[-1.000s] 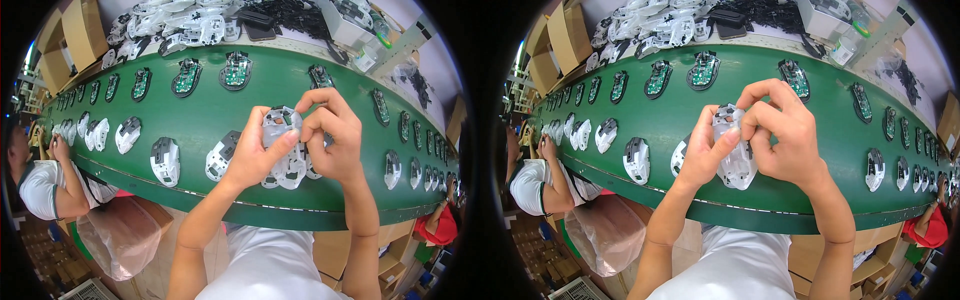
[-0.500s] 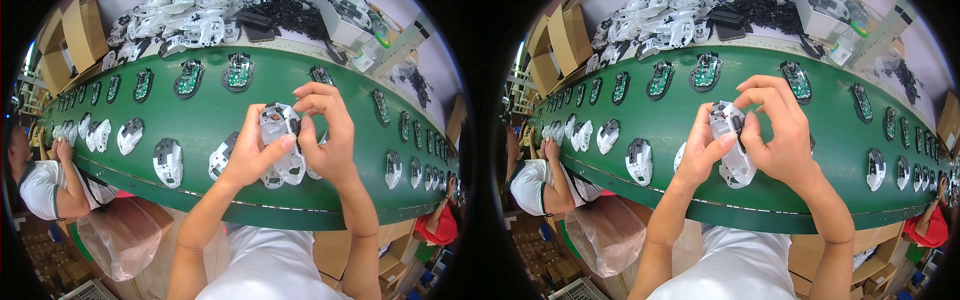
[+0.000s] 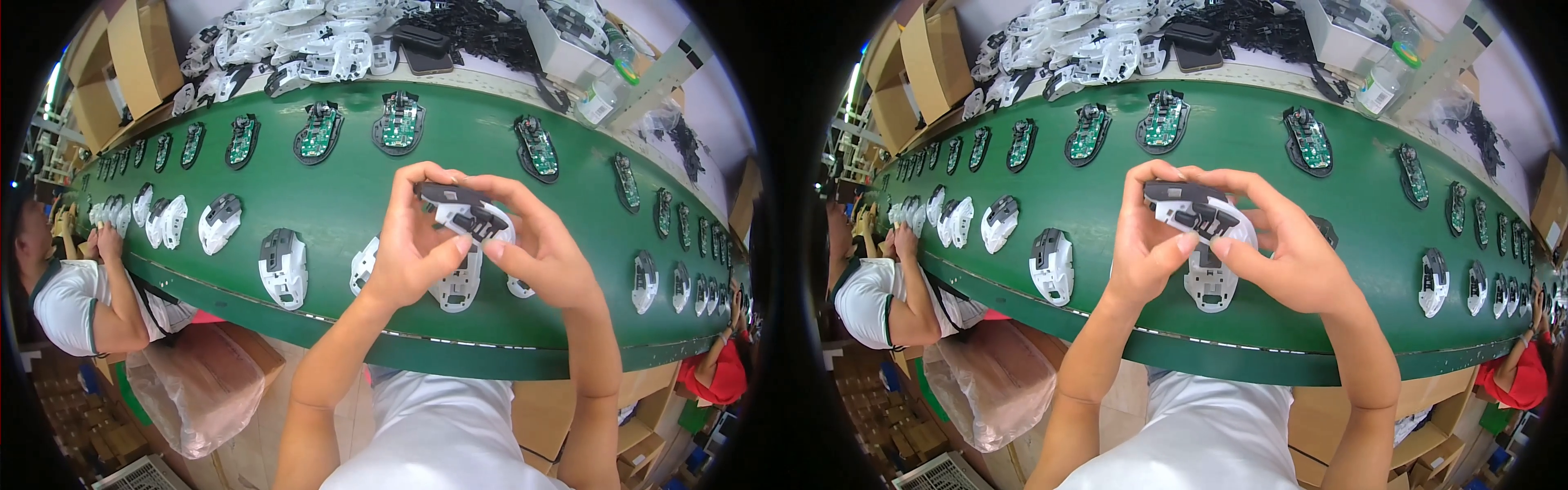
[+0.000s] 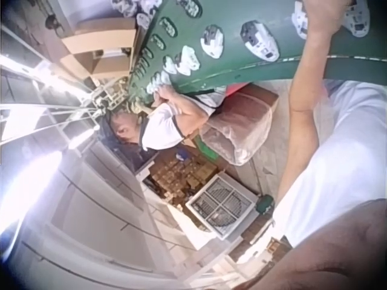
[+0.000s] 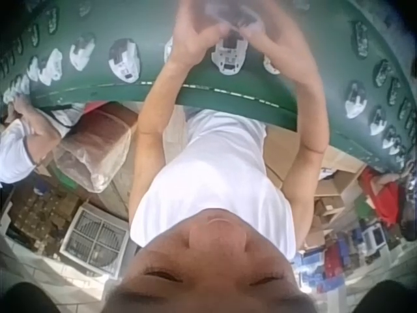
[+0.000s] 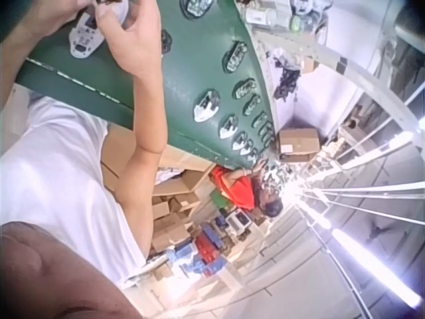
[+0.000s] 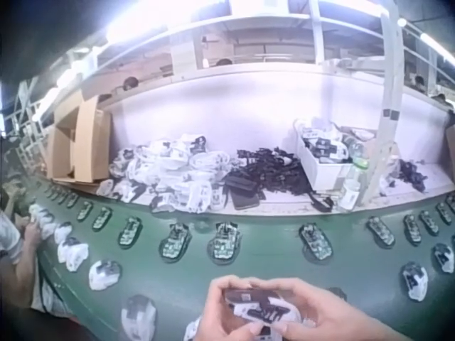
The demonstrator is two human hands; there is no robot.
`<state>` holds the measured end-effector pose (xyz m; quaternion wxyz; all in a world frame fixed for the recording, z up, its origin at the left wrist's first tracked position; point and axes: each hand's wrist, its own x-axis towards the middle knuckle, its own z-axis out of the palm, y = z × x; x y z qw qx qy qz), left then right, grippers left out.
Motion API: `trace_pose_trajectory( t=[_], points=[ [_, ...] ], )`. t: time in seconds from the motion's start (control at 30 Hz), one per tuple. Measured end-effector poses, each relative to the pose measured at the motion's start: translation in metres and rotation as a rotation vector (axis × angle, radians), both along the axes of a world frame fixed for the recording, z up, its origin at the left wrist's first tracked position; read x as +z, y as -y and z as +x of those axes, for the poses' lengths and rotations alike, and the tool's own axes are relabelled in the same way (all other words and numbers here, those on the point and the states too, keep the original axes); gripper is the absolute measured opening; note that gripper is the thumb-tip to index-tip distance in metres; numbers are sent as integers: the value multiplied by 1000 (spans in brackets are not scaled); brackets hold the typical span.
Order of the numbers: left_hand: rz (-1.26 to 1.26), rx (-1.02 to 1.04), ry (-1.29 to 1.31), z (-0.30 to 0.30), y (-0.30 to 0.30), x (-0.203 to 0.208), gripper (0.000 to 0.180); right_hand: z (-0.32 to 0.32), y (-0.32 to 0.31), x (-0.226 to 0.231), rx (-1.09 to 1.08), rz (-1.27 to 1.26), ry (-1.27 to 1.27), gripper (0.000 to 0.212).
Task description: The person assembles computer mouse casings by picking up small plastic components and fitting them into mouse shells by hand along an assembly line.
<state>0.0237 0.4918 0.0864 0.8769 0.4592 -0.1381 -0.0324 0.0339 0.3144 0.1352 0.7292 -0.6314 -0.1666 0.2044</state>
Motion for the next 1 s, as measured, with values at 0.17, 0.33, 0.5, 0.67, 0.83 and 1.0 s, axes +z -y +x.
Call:
trace_pose_trajectory(
  t=[0.17, 0.33, 0.5, 0.67, 0.83, 1.0],
  points=[
    [37, -35, 131, 0, -3, 0, 60, 6, 2, 3, 50, -36, 21, 57],
    [52, -66, 138, 1, -6, 0, 61, 6, 3, 2, 51, -3, -49, 59],
    [63, -117, 88, 2, -11, 5, 64, 13, 9, 3, 130, -9, -147, 61],
    [137, -193, 42, -3, -18, 9, 68, 9, 5, 8, 171, -87, -129, 63],
    [133, -206, 40, -3, -23, 7, 72, 5, -1, 10, 150, -72, -86, 60],
    [112, -186, 52, -3, -22, 10, 79, 10, -2, 9, 167, -171, 50, 61]
  ],
)
